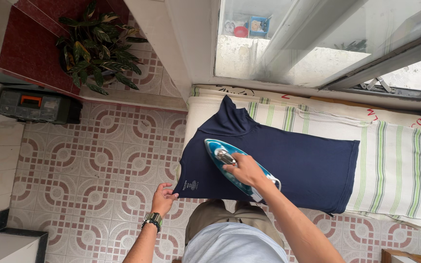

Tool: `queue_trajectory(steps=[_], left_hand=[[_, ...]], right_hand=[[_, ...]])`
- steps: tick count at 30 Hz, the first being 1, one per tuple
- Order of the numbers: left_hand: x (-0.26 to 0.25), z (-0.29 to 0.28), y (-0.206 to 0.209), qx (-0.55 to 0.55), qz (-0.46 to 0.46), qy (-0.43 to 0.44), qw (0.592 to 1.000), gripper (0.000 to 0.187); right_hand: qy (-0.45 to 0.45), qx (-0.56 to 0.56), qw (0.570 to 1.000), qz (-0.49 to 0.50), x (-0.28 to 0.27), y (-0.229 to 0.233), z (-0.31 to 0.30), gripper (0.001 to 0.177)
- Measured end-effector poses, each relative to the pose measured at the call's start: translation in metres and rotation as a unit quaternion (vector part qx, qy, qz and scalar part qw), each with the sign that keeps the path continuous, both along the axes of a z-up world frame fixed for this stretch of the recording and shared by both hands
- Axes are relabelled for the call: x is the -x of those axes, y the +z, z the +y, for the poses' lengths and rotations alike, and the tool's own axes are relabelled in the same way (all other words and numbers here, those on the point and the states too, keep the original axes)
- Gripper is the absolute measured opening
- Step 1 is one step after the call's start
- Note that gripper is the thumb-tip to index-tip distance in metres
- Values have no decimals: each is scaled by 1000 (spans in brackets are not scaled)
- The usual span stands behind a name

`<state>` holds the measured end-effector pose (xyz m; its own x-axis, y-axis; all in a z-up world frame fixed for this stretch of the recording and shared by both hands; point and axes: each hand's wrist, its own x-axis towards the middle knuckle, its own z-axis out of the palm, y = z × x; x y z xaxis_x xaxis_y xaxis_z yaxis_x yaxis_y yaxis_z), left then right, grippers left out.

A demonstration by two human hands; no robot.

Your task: The person irons a dark blue t-shirt on a small ironing board placed near a window. They repeatedly smooth the fabric, use a steam iron on both sides, and fold the shirt at the end.

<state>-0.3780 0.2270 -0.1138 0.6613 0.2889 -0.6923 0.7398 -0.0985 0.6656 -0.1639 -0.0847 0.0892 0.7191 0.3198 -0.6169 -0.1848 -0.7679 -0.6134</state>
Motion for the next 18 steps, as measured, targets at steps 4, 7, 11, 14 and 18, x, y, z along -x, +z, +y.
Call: queue_trajectory(steps=[4,7,11,14,18], left_hand=[[-2,-2,-5,-34,14,-5,999,49],[-3,-3,-10,-32,17,-27,999,51],[-22,-4,-3,-117,-27,-54,991,51],[-48,-14,14,-197,-102,-18,975,34],[-91,-31,43,-145,-133,-7,980,42]], right_hand=[[96,-42,993,-49,9,-10,49,42],[113,-27,991,-67,28,-9,58,42],[-29,-46,995,-81,54,-6,22,37],[-132,1,990,-45,63,-9,-25,38],[-274,20,959,-72,79,-11,-80,41]])
